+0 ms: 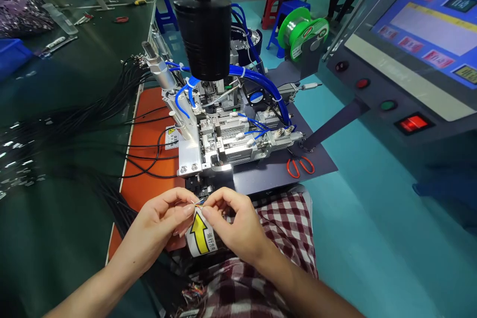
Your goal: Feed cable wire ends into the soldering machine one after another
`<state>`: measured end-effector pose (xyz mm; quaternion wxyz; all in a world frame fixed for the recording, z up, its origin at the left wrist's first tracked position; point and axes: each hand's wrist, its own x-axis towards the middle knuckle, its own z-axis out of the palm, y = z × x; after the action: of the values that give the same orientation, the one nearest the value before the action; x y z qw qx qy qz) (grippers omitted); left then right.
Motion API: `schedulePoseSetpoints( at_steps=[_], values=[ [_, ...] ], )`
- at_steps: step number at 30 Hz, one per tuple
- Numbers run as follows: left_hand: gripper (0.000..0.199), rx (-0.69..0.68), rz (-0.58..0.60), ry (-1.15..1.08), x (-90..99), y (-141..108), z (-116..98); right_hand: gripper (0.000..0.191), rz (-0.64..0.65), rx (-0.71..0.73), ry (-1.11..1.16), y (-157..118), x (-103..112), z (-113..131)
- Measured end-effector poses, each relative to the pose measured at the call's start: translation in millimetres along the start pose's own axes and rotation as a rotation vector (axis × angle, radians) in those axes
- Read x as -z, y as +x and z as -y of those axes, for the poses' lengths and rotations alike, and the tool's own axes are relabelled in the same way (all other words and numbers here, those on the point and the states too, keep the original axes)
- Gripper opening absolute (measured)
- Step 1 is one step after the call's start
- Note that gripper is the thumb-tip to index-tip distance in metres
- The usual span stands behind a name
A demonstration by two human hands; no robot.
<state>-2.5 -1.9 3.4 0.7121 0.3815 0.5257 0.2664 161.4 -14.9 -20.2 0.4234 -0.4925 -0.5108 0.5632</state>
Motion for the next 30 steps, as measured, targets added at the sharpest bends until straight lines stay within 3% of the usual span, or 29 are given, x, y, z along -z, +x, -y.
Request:
schedulePoseSetpoints(
  at_steps=[7,16,24,26,30],
  values=[
    [0.026,-0.018,0.022,0.1,-0.8,-3.6,-3.5,0.015,0.081,-0.107,0.252,6.7,7.0,-0.3],
    [0.024,-0.032,0.063,0.083,0.0,-3.9,-4.6,0.017,0.143,-0.146,0.26,8.5,6.3,1.8],
    [0.02,0.002,0.118,0.151,0.0,-1.6,-6.2,0.019,0.379,-0.086,0.19,24.1,18.8,-2.1],
    [0.019,-0.007,0.086,0.121,-0.8,-1.4,-4.4,0.019,0.353,-0.083,0.19,23.1,19.3,-1.9],
    [0.02,-0.015,0.041,0.028,-2.6,-1.3,-0.6,0.016,0.181,-0.063,0.144,11.9,14.7,-2.6]
  ],
)
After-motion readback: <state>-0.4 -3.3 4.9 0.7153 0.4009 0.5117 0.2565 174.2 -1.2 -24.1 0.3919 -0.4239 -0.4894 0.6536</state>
